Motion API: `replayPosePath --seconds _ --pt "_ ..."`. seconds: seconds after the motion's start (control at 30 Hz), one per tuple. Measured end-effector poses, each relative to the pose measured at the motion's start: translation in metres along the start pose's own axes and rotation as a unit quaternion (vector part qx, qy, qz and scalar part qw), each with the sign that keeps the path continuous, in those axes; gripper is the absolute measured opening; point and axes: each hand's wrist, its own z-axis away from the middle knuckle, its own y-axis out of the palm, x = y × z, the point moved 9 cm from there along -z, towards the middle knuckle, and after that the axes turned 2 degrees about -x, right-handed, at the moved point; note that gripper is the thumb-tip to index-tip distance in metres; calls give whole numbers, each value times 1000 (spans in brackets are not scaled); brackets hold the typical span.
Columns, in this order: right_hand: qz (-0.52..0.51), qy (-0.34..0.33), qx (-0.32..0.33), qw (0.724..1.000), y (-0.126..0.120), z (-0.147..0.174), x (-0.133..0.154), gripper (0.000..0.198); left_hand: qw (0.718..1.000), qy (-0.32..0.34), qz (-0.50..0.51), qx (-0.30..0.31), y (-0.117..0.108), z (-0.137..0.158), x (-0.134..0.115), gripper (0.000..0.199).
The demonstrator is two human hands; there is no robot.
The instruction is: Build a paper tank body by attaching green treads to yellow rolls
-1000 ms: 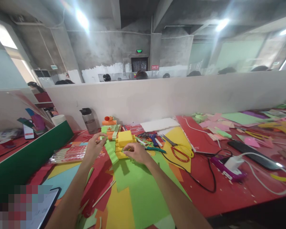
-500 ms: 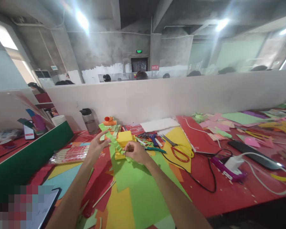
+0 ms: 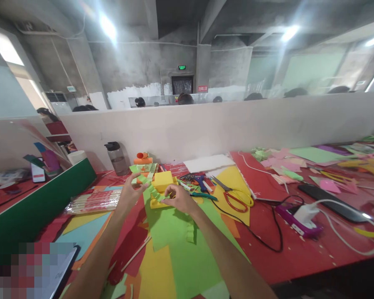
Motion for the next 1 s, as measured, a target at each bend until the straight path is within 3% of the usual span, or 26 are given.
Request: replayPosePath --seconds 0.17,0.3,0.43,0.53,0.67,0.73,1.0 --pt "17 17 9 1000 1 -1 -6 31 983 8 -179 45 10 1 14 66" --pt "28 15 10 999 -1 -1 -5 31 945 17 -313 98 17 6 25 59" --pt "28 4 0 1000 -7 0 -2 28 913 38 -394 103 15 8 24 47" --pt "3 8 -15 1000 -14 -1 -3 27 906 85 -386 152 23 12 12 30" --pt "-37 0 -31 999 -21 -2 -3 28 892 197 -315 259 45 30 -15 29" --pt "-47 -2 -21 999 -20 -2 -2 29 884 222 -293 287 52 38 -21 27" --pt "-31 8 5 999 -20 -2 -4 29 884 200 -280 315 68 41 -2 35"
